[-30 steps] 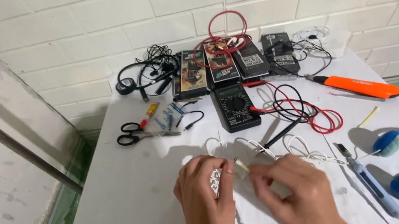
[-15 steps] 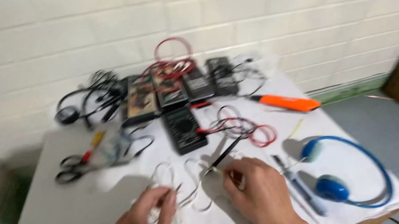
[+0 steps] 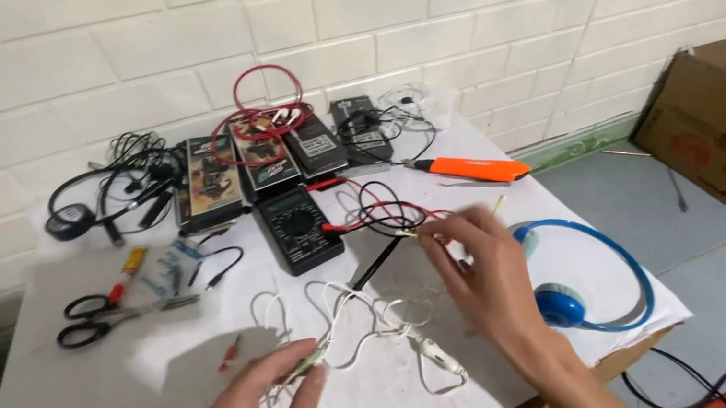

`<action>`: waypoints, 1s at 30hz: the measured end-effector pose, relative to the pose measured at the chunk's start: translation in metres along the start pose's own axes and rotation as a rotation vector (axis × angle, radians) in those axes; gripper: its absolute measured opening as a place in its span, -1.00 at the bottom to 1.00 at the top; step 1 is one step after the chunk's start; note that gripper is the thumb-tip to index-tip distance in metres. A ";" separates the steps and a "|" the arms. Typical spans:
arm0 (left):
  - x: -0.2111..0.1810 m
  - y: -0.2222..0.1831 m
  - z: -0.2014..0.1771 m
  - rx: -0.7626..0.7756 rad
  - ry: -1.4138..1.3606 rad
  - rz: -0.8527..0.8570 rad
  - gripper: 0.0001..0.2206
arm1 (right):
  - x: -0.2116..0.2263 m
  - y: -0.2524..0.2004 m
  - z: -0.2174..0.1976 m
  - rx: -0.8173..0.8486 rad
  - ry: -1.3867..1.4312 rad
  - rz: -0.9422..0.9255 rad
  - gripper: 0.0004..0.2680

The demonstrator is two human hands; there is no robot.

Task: Repairing or assembling electronic components by stripping wires, testing with a multimeter, and soldering connections.

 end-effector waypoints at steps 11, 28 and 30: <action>0.005 -0.007 -0.005 -0.128 -0.252 0.341 -0.78 | 0.037 -0.063 0.043 0.163 0.991 0.309 -0.94; -0.007 -0.017 -0.004 -0.044 -0.372 0.324 -0.75 | 0.046 -0.062 0.032 0.026 0.555 0.024 -0.95; -0.010 -0.021 -0.004 -0.020 -0.422 0.320 -0.75 | 0.050 -0.059 0.026 -0.027 0.276 0.023 -0.94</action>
Point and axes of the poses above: each hand's wrist, its own y-axis towards the middle knuckle, its own z-axis out of the palm, x = y × z, the point moved 4 cm from there along y, towards the middle knuckle, and after that the axes turned 4 degrees about z, right-handed, at the moved point
